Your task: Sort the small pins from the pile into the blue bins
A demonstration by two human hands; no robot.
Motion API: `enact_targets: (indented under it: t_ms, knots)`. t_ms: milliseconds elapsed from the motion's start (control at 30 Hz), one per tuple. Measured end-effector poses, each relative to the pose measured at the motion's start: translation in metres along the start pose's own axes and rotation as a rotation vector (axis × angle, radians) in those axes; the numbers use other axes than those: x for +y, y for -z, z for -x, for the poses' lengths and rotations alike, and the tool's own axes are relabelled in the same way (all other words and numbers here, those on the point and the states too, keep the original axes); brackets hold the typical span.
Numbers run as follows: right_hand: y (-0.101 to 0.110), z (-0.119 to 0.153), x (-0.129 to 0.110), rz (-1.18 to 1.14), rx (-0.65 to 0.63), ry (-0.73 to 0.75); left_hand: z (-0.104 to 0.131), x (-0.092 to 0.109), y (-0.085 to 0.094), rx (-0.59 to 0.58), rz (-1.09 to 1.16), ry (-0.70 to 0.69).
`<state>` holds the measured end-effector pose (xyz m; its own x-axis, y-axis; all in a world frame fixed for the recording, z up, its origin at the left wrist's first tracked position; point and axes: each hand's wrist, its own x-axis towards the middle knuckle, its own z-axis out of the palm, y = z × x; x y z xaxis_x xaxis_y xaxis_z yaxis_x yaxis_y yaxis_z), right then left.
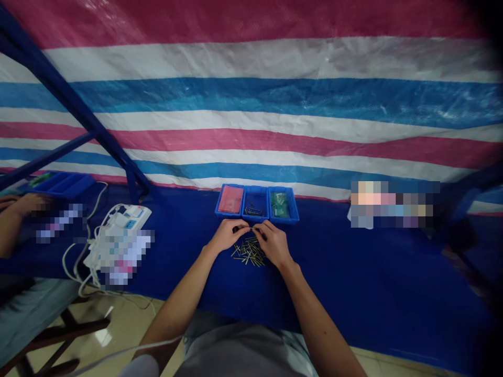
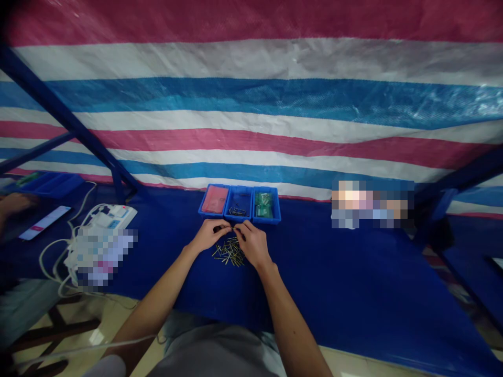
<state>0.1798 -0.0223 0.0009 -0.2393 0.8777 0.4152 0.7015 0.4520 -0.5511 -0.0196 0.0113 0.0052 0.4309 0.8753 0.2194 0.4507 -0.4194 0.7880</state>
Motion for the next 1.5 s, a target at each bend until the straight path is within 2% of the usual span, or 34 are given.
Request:
enact_targets:
  t_ms: [533, 900, 1500]
  knots:
    - [-0.0033, 0.0006, -0.0012, -0.066, -0.019, 0.003, 0.0004, 0.0002, 0.0028, -0.016, 0.003, -0.062]
    - [-0.0020, -0.0010, -0.0011, -0.085, -0.011, -0.035, 0.0002, -0.0005, 0.0008, -0.012, -0.002, -0.034]
    - [-0.0017, -0.0006, -0.0013, -0.087, 0.008, 0.040, 0.0002, -0.0027, 0.0001, -0.023, -0.003, -0.023]
